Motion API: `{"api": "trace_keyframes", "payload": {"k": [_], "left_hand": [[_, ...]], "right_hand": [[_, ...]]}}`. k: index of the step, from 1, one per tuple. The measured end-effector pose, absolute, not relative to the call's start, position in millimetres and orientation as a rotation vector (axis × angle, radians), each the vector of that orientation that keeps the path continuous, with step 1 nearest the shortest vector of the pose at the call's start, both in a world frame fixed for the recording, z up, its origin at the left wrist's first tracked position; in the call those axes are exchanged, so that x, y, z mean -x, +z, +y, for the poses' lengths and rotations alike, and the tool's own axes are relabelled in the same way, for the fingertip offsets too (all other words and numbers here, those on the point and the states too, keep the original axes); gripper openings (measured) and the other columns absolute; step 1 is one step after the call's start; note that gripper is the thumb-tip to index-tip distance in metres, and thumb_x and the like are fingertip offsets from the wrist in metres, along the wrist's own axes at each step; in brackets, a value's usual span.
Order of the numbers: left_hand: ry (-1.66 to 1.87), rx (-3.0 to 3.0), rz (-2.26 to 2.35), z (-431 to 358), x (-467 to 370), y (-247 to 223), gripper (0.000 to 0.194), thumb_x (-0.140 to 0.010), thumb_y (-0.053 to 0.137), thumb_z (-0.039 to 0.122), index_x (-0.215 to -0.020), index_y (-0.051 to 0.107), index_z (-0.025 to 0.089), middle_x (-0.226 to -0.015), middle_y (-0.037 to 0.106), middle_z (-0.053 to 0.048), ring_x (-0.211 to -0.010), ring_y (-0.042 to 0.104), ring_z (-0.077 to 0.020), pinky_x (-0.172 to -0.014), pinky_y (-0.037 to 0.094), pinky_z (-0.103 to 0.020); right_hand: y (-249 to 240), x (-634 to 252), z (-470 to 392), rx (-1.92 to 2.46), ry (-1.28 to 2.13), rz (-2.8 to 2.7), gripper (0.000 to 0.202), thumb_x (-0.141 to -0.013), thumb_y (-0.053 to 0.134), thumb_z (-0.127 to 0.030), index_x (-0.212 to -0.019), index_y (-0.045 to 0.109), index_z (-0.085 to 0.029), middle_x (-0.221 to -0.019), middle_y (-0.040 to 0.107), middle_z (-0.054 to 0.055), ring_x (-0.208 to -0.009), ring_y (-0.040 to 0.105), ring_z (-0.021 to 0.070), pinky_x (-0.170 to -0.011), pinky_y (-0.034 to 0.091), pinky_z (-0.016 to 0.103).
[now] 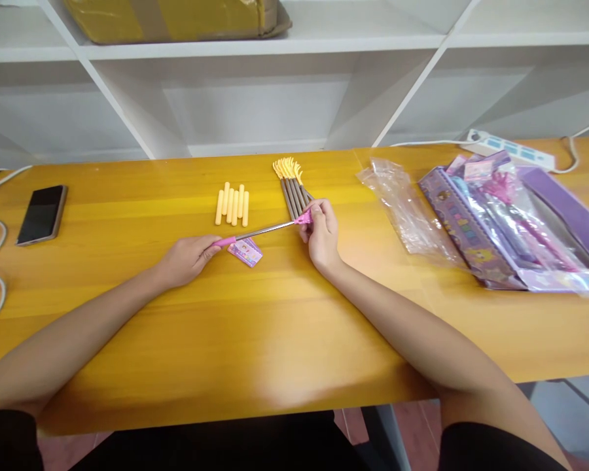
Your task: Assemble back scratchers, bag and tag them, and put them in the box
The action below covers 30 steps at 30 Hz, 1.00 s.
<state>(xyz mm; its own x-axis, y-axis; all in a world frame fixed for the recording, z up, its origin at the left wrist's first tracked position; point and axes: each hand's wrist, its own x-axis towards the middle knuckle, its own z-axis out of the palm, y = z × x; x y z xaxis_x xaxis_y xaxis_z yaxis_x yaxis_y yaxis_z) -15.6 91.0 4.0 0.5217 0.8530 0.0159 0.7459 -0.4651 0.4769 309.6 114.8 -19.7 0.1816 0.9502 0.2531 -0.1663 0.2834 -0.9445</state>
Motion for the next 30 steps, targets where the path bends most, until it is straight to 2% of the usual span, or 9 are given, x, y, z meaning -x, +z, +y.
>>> {"api": "trace_keyframes", "payload": {"k": [6,10,26,30], "left_hand": [[0.366,-2.316,1.302,90.8,15.9,4.1,0.064,-0.115,0.027,0.062,-0.14,0.074,0.027,-0.129,0.081,-0.008,-0.112,0.077,-0.0289,-0.098,0.059,-0.042],[0.363,-2.303,1.306,89.7,15.5,7.2,0.065,-0.115,0.027,0.061,-0.145,0.072,0.026,-0.136,0.08,-0.008,-0.118,0.076,-0.0294,-0.102,0.058,-0.043],[0.381,-2.326,1.287,89.3,15.8,10.3,0.06,-0.116,0.03,0.054,-0.147,0.071,0.024,-0.136,0.08,-0.009,-0.117,0.076,-0.0285,-0.104,0.058,-0.041],[0.384,-2.323,1.285,88.9,15.9,10.8,0.059,-0.116,0.03,0.054,-0.148,0.071,0.027,-0.136,0.08,-0.007,-0.118,0.076,-0.0279,-0.104,0.058,-0.04]], "right_hand": [[-19.9,-309.3,113.8,0.954,0.977,-1.112,0.045,-0.101,0.069,-0.067,-0.091,0.053,-0.025,-0.067,0.053,-0.005,-0.048,0.042,0.009,-0.04,0.033,0.02],[-19.9,-310.1,113.4,0.949,0.983,-1.136,0.044,-0.101,0.069,-0.065,-0.092,0.053,-0.026,-0.066,0.053,-0.006,-0.047,0.042,0.0091,-0.04,0.034,0.02],[-18.3,-310.5,110.9,0.969,0.992,-1.196,0.045,-0.101,0.068,-0.068,-0.096,0.051,-0.027,-0.069,0.057,-0.006,-0.048,0.045,0.0094,-0.041,0.035,0.021],[-19.0,-310.5,110.6,0.968,0.994,-1.201,0.047,-0.1,0.069,-0.07,-0.096,0.051,-0.027,-0.071,0.058,-0.006,-0.047,0.045,0.0094,-0.041,0.036,0.022]]}}
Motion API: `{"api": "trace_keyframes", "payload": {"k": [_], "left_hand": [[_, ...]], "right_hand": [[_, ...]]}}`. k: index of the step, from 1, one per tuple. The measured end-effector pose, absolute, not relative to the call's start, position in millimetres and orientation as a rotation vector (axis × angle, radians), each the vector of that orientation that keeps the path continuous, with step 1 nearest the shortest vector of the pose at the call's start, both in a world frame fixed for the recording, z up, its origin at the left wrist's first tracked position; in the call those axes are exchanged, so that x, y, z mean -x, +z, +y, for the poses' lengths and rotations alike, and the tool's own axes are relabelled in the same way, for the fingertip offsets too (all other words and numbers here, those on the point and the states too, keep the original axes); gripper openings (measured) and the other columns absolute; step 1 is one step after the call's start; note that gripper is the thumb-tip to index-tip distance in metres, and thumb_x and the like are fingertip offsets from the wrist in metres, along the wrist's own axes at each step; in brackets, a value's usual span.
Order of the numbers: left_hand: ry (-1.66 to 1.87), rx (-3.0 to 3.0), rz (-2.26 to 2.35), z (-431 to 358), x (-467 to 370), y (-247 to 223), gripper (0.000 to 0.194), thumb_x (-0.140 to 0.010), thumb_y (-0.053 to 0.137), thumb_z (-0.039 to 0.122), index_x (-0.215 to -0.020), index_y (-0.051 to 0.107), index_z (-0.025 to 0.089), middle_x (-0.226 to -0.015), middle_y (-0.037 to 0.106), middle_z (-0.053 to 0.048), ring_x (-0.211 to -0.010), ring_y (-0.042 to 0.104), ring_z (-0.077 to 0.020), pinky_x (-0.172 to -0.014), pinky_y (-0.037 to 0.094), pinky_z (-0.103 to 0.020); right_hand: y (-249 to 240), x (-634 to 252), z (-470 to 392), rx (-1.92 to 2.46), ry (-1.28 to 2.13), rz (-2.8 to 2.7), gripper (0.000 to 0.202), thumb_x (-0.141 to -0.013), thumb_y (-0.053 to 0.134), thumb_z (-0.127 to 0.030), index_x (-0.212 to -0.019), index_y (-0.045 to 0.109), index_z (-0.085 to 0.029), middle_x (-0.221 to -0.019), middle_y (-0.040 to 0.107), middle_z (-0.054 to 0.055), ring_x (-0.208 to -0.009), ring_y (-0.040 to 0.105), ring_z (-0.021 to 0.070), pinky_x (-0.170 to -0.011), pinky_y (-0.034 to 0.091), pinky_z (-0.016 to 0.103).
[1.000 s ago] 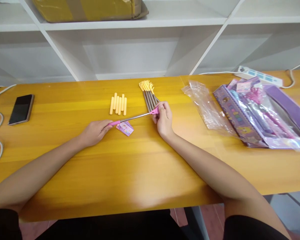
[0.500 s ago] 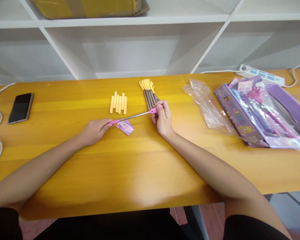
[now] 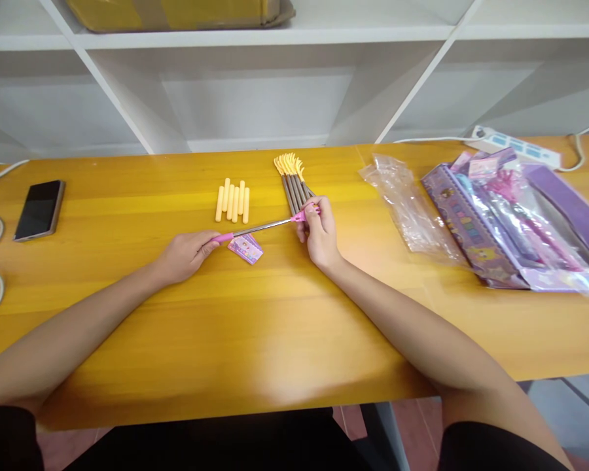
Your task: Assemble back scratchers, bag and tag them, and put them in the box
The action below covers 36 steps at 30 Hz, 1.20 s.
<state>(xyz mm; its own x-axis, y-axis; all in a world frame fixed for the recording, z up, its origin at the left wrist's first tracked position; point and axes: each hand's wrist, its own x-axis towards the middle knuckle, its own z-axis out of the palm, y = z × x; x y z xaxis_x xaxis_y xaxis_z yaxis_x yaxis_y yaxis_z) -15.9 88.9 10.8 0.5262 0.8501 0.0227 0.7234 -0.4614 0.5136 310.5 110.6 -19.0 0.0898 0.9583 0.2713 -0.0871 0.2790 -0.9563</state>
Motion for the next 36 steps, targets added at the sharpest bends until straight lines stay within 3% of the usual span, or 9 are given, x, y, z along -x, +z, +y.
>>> {"api": "trace_keyframes", "payload": {"k": [10,36], "left_hand": [[0.386,-2.312,1.272,90.1,16.8,10.9,0.059,-0.116,0.03,0.054,-0.148,0.071,0.025,-0.139,0.079,-0.008,-0.12,0.075,-0.0288,-0.106,0.058,-0.042],[0.384,-2.317,1.258,91.6,18.3,7.8,0.06,-0.115,0.031,0.054,-0.143,0.072,0.021,-0.141,0.078,-0.01,-0.124,0.074,-0.0298,-0.109,0.056,-0.044]], "right_hand": [[-20.2,-309.1,109.9,0.927,1.025,-1.165,0.048,-0.095,0.077,-0.069,-0.097,0.053,-0.027,-0.076,0.06,-0.004,-0.05,0.048,0.0095,-0.039,0.037,0.022],[-20.1,-306.3,103.4,0.924,1.066,-1.256,0.046,-0.098,0.074,-0.068,-0.1,0.05,-0.028,-0.077,0.062,-0.005,-0.05,0.049,0.0106,-0.042,0.041,0.023]]}}
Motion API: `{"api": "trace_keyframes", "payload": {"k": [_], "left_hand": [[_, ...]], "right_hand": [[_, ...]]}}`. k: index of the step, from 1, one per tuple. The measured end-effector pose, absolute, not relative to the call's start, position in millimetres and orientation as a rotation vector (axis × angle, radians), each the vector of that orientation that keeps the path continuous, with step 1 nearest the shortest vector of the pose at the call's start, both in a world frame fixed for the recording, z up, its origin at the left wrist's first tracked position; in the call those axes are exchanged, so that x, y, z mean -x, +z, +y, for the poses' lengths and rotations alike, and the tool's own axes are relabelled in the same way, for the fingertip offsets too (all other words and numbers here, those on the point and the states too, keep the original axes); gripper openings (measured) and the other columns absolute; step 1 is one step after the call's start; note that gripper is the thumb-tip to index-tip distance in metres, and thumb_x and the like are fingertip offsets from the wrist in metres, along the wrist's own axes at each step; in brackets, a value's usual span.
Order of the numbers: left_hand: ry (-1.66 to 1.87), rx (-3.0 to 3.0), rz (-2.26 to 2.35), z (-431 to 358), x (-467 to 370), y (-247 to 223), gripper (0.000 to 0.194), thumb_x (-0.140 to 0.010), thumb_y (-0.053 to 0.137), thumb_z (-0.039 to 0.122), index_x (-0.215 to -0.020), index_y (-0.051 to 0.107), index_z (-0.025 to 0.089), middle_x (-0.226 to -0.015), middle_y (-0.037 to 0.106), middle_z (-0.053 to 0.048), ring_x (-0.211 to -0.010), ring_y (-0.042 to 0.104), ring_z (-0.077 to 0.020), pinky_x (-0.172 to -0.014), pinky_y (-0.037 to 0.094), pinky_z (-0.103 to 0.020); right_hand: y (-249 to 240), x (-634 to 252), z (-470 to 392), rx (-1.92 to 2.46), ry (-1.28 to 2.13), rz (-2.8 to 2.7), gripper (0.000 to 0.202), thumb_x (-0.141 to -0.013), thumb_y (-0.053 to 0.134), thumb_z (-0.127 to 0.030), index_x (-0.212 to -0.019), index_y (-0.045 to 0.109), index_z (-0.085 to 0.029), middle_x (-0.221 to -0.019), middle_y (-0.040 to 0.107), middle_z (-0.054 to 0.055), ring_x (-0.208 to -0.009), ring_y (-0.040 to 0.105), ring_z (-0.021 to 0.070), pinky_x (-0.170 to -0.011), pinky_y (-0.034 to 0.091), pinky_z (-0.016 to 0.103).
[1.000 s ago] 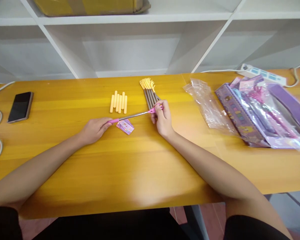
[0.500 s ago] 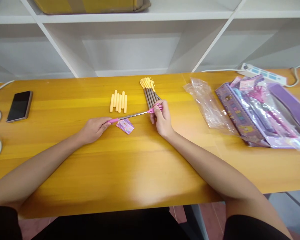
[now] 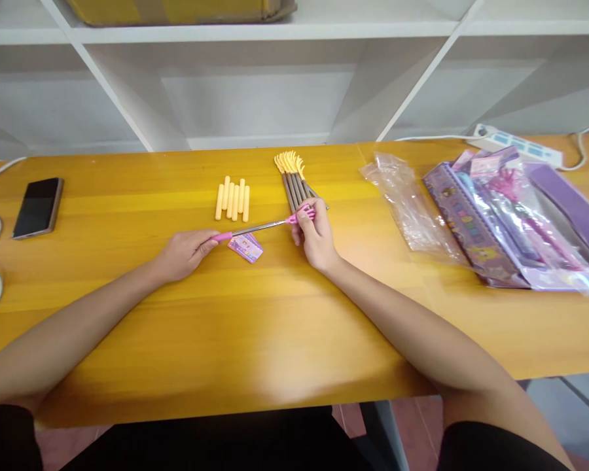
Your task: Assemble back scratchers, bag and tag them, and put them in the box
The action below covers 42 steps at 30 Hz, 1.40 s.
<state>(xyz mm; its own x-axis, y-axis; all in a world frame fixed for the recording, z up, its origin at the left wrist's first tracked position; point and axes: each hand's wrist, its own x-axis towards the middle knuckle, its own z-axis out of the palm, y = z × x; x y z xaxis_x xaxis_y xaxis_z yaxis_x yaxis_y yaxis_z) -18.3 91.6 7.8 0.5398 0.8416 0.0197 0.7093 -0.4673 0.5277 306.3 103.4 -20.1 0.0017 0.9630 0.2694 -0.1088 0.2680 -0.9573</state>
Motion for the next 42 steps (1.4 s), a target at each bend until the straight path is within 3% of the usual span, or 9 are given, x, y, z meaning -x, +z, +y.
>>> {"api": "trace_keyframes", "payload": {"k": [9,16,24,31,42], "left_hand": [[0.405,-2.331,1.228,90.8,18.7,7.6,0.058,-0.116,0.031,0.054,-0.148,0.071,0.027,-0.141,0.078,-0.005,-0.125,0.074,-0.0267,-0.11,0.056,-0.039],[0.404,-2.339,1.23,91.4,19.5,6.6,0.061,-0.115,0.031,0.055,-0.146,0.072,0.022,-0.141,0.078,-0.008,-0.126,0.075,-0.0284,-0.11,0.055,-0.041],[0.431,-2.424,1.178,89.7,22.5,4.4,0.061,-0.116,0.029,0.055,-0.146,0.073,0.024,-0.136,0.081,-0.008,-0.121,0.077,-0.0267,-0.105,0.058,-0.038],[0.451,-2.471,1.167,90.9,25.3,-0.2,0.069,-0.116,0.027,0.059,-0.141,0.075,0.017,-0.128,0.083,-0.013,-0.116,0.078,-0.0293,-0.103,0.06,-0.041],[0.476,-2.515,1.055,84.5,22.9,2.8,0.061,-0.117,0.029,0.054,-0.143,0.076,0.023,-0.13,0.083,-0.01,-0.116,0.079,-0.0258,-0.103,0.061,-0.037]], "right_hand": [[-23.2,-305.3,101.1,0.9,1.069,-1.317,0.045,-0.1,0.071,-0.068,-0.101,0.049,-0.028,-0.074,0.059,-0.007,-0.048,0.049,0.0101,-0.044,0.04,0.023],[-23.4,-303.7,96.8,0.873,1.07,-1.37,0.041,-0.105,0.067,-0.063,-0.103,0.048,-0.028,-0.074,0.06,-0.008,-0.047,0.05,0.01,-0.047,0.041,0.024],[-20.7,-297.9,87.4,0.873,1.097,-1.374,0.041,-0.105,0.066,-0.065,-0.104,0.047,-0.028,-0.075,0.06,-0.008,-0.049,0.052,0.0104,-0.049,0.043,0.025],[-14.3,-295.1,77.4,0.875,1.115,-1.429,0.038,-0.109,0.061,-0.062,-0.105,0.044,-0.028,-0.077,0.06,-0.007,-0.05,0.053,0.0101,-0.05,0.044,0.026],[-19.8,-288.8,63.9,0.854,1.178,-1.473,0.034,-0.113,0.056,-0.059,-0.107,0.04,-0.029,-0.072,0.053,-0.009,-0.048,0.047,0.0103,-0.048,0.041,0.024]]}}
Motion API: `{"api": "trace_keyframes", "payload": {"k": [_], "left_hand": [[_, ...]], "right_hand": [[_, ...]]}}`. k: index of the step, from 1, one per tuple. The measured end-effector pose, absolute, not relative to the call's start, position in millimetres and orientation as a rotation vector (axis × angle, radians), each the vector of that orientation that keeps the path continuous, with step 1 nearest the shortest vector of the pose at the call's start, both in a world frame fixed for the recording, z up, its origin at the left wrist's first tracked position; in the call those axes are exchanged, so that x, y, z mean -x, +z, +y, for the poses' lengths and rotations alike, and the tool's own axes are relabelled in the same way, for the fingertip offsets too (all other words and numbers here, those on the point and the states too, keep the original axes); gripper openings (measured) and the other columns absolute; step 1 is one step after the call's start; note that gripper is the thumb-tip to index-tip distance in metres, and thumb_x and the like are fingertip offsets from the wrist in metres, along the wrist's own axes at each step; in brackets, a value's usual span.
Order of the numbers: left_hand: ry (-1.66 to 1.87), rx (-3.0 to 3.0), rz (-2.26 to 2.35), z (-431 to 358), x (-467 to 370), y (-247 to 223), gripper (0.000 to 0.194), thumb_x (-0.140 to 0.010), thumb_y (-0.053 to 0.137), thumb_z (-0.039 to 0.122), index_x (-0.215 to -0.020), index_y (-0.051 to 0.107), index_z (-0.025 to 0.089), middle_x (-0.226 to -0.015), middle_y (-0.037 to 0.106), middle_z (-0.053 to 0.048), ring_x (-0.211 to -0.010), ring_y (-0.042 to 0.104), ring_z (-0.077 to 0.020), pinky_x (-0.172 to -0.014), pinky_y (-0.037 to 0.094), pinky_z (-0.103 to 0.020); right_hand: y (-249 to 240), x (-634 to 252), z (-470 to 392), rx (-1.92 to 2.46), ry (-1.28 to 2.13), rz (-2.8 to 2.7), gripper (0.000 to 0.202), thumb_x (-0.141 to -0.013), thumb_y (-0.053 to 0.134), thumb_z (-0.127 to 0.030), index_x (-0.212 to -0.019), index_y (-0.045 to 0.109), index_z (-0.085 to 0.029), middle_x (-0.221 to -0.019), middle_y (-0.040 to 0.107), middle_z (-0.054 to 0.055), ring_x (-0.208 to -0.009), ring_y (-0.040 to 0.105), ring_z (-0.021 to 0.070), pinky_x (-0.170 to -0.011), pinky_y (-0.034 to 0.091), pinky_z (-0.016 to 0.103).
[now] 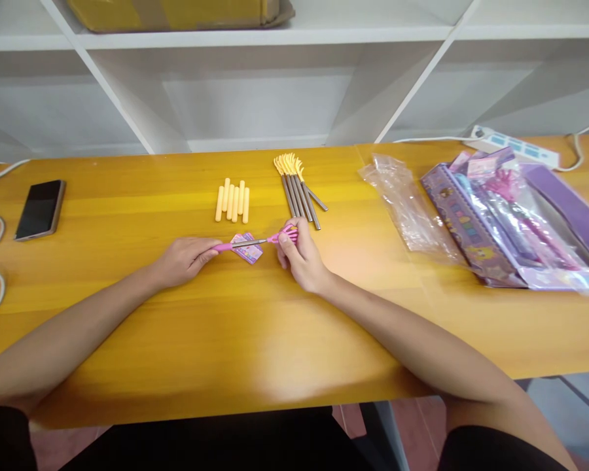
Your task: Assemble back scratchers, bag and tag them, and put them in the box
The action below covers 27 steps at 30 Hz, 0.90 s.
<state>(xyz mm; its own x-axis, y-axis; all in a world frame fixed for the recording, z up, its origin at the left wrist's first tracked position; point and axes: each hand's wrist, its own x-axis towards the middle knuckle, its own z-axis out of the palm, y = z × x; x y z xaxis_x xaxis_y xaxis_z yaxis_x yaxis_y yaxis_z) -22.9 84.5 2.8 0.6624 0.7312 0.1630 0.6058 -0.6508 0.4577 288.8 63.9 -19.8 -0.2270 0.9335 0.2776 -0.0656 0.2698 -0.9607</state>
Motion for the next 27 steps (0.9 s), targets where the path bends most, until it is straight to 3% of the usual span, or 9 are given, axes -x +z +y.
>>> {"api": "trace_keyframes", "payload": {"k": [12,27], "left_hand": [[0.734,-2.682,0.967,80.6,20.6,-7.7,0.051,-0.118,0.037,0.045,-0.137,0.079,0.022,-0.116,0.086,-0.011,-0.105,0.082,-0.0227,-0.094,0.064,-0.033],[0.782,-2.716,0.928,79.6,16.6,-11.9,0.049,-0.119,0.038,0.042,-0.138,0.079,0.024,-0.118,0.086,-0.009,-0.106,0.083,-0.021,-0.091,0.064,-0.031]], "right_hand": [[-20.2,-281.9,58.0,0.821,1.204,-1.45,0.032,-0.114,0.055,-0.057,-0.108,0.039,-0.03,-0.069,0.048,-0.011,-0.047,0.042,0.0102,-0.045,0.038,0.023],[-14.8,-278.2,55.2,0.792,1.274,-1.443,0.033,-0.113,0.056,-0.057,-0.106,0.038,-0.03,-0.069,0.047,-0.012,-0.046,0.045,0.0099,-0.046,0.039,0.023]]}}
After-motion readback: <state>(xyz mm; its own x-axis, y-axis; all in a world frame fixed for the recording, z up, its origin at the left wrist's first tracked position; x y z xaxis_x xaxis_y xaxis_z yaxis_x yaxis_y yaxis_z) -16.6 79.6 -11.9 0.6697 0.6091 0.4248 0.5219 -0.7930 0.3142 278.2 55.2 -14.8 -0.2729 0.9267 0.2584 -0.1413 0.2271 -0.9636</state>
